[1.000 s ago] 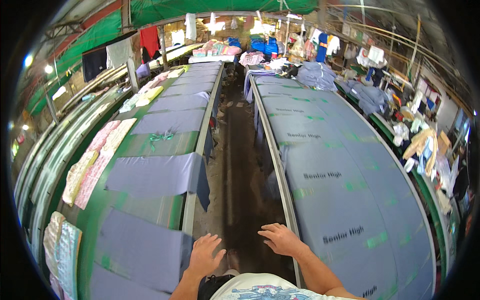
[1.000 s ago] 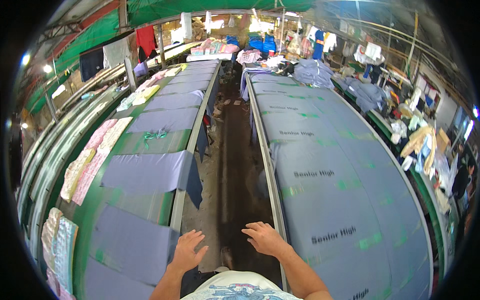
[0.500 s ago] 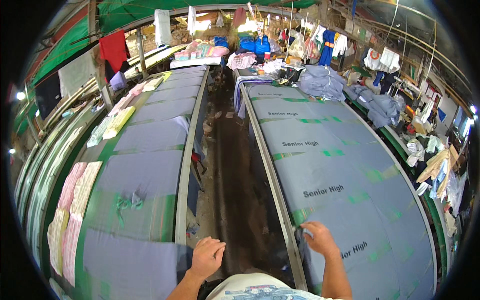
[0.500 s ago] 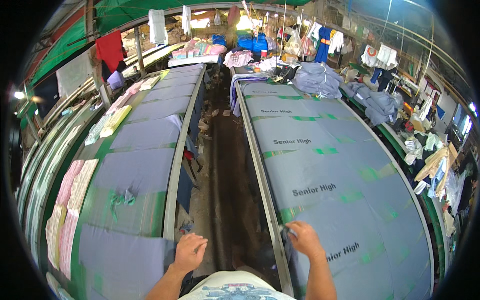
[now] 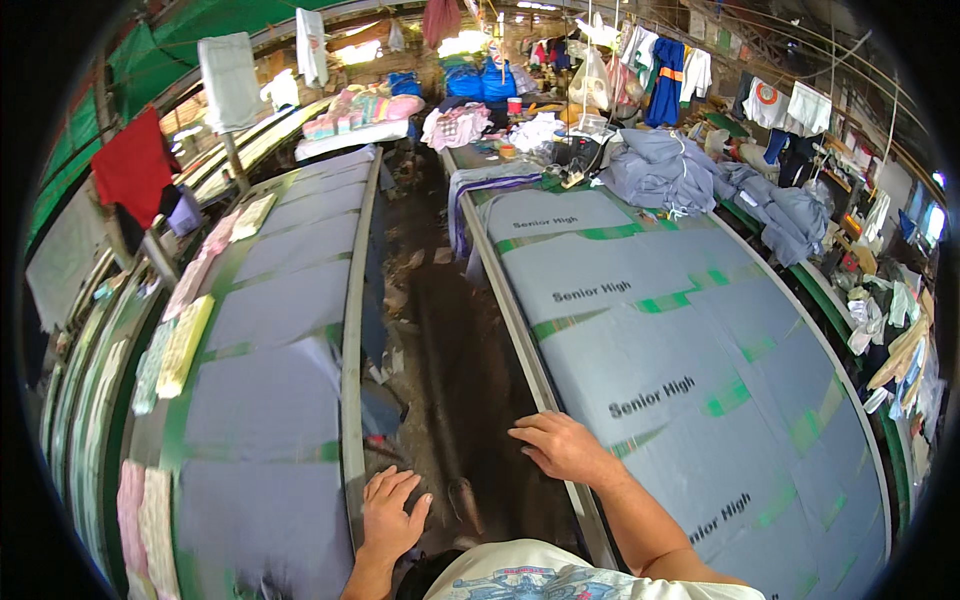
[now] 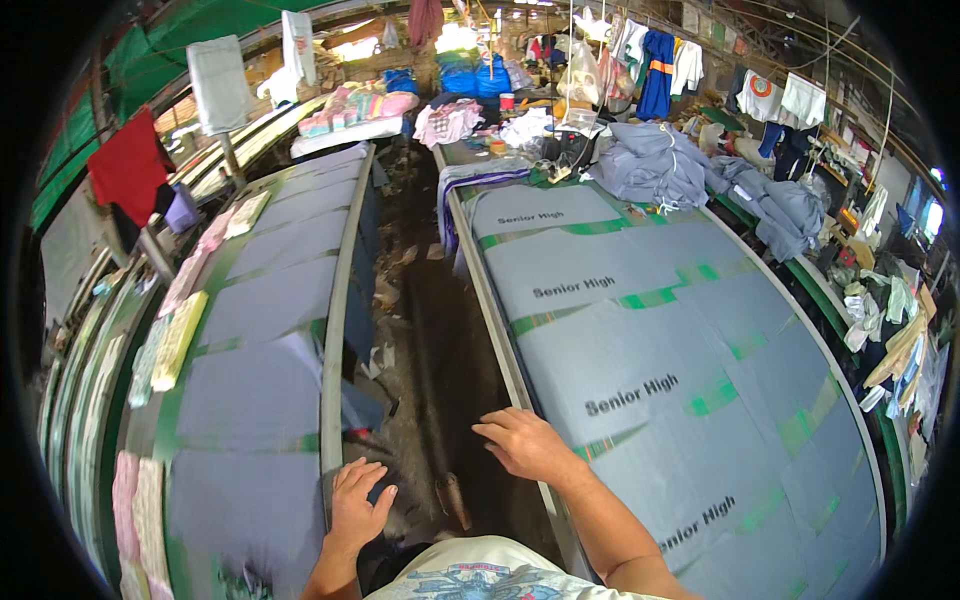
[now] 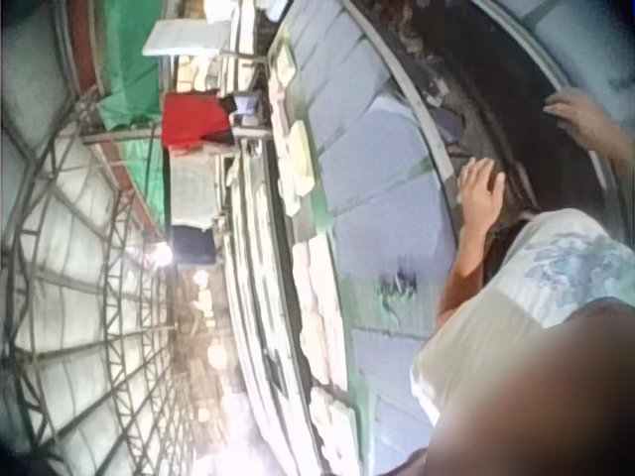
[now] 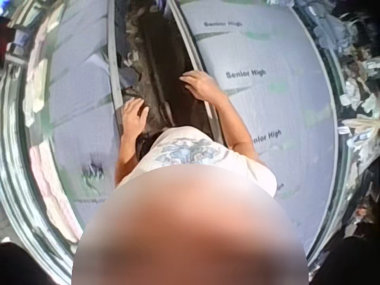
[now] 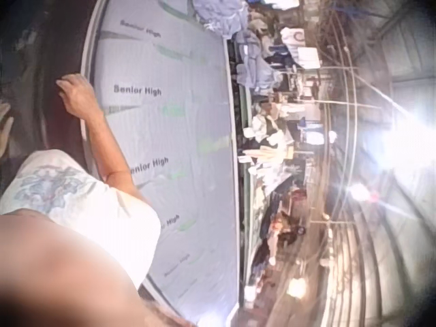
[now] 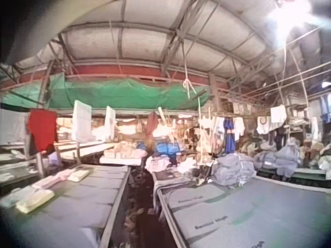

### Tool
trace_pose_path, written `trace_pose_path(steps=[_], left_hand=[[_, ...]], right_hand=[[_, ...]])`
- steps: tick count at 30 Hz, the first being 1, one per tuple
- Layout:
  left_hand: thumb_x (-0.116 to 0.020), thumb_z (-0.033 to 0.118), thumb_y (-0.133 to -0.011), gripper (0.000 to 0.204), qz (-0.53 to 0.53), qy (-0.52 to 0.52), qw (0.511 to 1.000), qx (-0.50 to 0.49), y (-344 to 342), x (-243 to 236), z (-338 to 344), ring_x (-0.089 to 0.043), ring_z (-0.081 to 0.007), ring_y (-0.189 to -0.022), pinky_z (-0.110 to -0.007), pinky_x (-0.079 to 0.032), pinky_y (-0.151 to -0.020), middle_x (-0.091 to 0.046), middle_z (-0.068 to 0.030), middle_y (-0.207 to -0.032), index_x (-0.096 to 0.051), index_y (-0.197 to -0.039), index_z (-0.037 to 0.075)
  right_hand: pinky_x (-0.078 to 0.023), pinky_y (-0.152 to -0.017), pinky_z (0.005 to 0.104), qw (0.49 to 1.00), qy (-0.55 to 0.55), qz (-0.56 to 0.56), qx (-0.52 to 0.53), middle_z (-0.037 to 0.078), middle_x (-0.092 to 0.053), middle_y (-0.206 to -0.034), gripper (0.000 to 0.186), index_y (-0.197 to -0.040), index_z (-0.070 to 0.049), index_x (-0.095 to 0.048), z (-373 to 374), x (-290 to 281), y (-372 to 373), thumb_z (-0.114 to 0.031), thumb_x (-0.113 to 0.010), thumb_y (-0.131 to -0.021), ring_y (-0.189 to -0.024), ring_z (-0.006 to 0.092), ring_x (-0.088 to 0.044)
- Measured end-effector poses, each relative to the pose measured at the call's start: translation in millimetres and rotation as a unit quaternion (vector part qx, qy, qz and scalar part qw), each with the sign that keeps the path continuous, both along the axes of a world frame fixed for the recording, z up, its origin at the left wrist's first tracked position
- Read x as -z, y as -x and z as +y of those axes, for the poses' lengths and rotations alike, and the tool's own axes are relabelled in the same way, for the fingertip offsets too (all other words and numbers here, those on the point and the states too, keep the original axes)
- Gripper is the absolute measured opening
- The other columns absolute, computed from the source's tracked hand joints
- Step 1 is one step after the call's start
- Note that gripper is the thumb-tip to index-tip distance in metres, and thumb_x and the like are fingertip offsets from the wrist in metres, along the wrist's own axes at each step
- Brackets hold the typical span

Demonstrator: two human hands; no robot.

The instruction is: The person walks through a workshop and begins screen printing on a long fabric roll. They repeatedly pull a squeegee across a screen frame to transfer green ink onto the fabric, then lift and reposition the screen to continue the process.

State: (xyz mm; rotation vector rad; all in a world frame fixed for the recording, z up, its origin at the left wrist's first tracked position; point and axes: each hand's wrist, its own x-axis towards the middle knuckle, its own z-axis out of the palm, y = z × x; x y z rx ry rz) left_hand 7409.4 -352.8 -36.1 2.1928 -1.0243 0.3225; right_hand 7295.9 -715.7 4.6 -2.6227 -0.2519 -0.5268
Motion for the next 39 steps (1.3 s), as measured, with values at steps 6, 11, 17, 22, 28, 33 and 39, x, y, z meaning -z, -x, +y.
trace_pose_path(steps=[6,11,17,22,28,33,39], left_hand=[[-0.091,0.021,-0.090,0.041,0.046,0.022,0.999,0.012,-208.6,28.2,-77.7,-0.067,-0.0415,-0.138,-0.056,-0.050,-0.119,-0.078,-0.0141,-0.135,-0.083,-0.127,0.005],[-0.090,0.020,-0.093,0.040,0.087,0.015,0.994,0.057,-361.8,24.6,-142.4,-0.068,-0.0400,-0.139,-0.056,-0.050,-0.121,-0.077,-0.0139,-0.138,-0.082,-0.130,0.006],[-0.064,0.057,-0.112,0.061,0.354,-0.307,0.883,-0.015,-470.9,93.1,-172.4,-0.071,-0.0472,-0.136,-0.062,-0.053,-0.117,-0.077,-0.0265,-0.142,-0.076,-0.148,0.009],[-0.057,0.059,-0.113,0.063,0.488,-0.320,0.807,-0.087,-536.5,128.3,-212.6,-0.079,-0.0506,-0.118,-0.063,-0.060,-0.105,-0.084,-0.0280,-0.120,-0.084,-0.128,0.004],[-0.058,0.054,-0.114,0.058,0.523,-0.282,0.793,-0.136,-610.2,116.4,-231.7,-0.077,-0.0516,-0.120,-0.060,-0.060,-0.106,-0.081,-0.0302,-0.126,-0.085,-0.128,0.005],[-0.065,0.035,-0.113,0.042,0.553,-0.245,0.774,-0.187,-646.5,111.9,-241.2,-0.078,-0.0470,-0.123,-0.055,-0.060,-0.110,-0.082,-0.0272,-0.131,-0.084,-0.133,0.004],[-0.067,0.028,-0.111,0.038,0.562,-0.140,0.778,-0.242,-695.2,123.5,-259.3,-0.079,-0.0461,-0.123,-0.054,-0.060,-0.110,-0.082,-0.0267,-0.131,-0.083,-0.134,0.003]], right_hand=[[-0.060,-0.112,0.0495,0.996,0.054,0.065,-0.007,0.015,-0.078,-0.139,0.044,-0.137,-0.004,-0.079,-64.2,-0.5,-211.8,-0.009,-0.086,-0.093,-0.131,0.0363,-0.073],[-0.061,-0.111,0.0508,0.998,0.030,0.043,0.017,0.017,-0.081,-0.135,0.044,-0.135,-0.003,-0.080,-142.9,-10.6,-351.0,-0.007,-0.086,-0.091,-0.125,0.0410,-0.076],[-0.062,-0.110,0.0498,0.987,-0.106,0.113,-0.050,0.019,-0.081,-0.133,0.042,-0.136,-0.003,-0.079,-210.2,48.4,-531.5,-0.002,-0.084,-0.094,-0.124,0.0422,-0.076],[-0.062,-0.111,0.0508,0.975,-0.050,0.151,-0.158,0.018,-0.081,-0.131,0.040,-0.133,-0.004,-0.079,-277.3,64.4,-705.9,-0.002,-0.085,-0.093,-0.125,0.0401,-0.076],[-0.058,-0.115,0.0499,0.982,0.039,0.067,-0.170,0.014,-0.079,-0.136,0.037,-0.136,-0.008,-0.079,-307.6,20.9,-911.1,-0.010,-0.080,-0.099,-0.127,0.0371,-0.074],[-0.060,-0.111,0.0468,0.958,0.020,0.030,-0.283,0.013,-0.078,-0.140,0.033,-0.136,-0.006,-0.079,-249.5,3.5,-1053.2,-0.009,-0.079,-0.103,-0.127,0.0347,-0.074],[-0.061,-0.110,0.0462,0.922,0.052,0.048,-0.380,0.010,-0.079,-0.132,0.029,-0.132,-0.008,-0.079,-190.3,-4.5,-1163.3,-0.010,-0.079,-0.103,-0.123,0.0340,-0.075]])
